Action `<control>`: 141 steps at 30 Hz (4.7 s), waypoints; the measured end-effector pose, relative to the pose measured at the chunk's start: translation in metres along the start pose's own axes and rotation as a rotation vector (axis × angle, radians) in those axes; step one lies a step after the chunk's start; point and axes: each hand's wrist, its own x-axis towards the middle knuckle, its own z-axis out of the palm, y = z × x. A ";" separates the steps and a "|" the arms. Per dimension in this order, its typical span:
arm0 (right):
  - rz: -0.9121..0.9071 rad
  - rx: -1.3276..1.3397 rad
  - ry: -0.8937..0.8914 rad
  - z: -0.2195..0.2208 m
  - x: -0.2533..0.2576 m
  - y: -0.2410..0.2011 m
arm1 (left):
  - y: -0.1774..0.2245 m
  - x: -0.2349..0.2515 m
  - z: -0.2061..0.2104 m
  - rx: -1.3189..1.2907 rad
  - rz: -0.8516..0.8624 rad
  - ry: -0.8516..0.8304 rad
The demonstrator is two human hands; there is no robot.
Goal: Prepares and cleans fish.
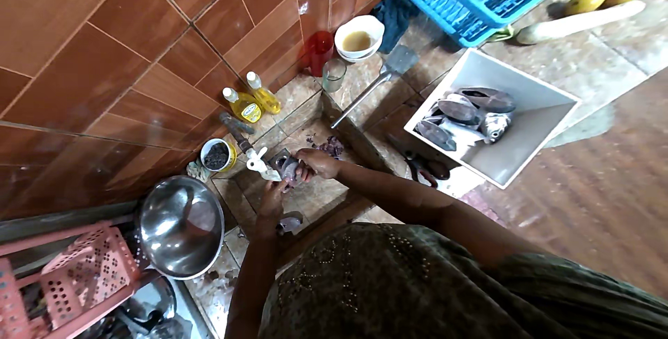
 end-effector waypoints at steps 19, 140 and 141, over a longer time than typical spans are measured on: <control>-0.051 -0.002 -0.039 0.015 -0.007 0.037 | -0.009 0.007 0.008 -0.277 0.016 0.076; -0.157 -0.390 -0.164 0.076 0.025 0.015 | -0.042 -0.037 -0.057 -0.435 -0.042 0.256; -0.168 -0.493 -0.185 0.072 0.022 0.014 | -0.044 -0.037 -0.054 -0.459 -0.071 0.254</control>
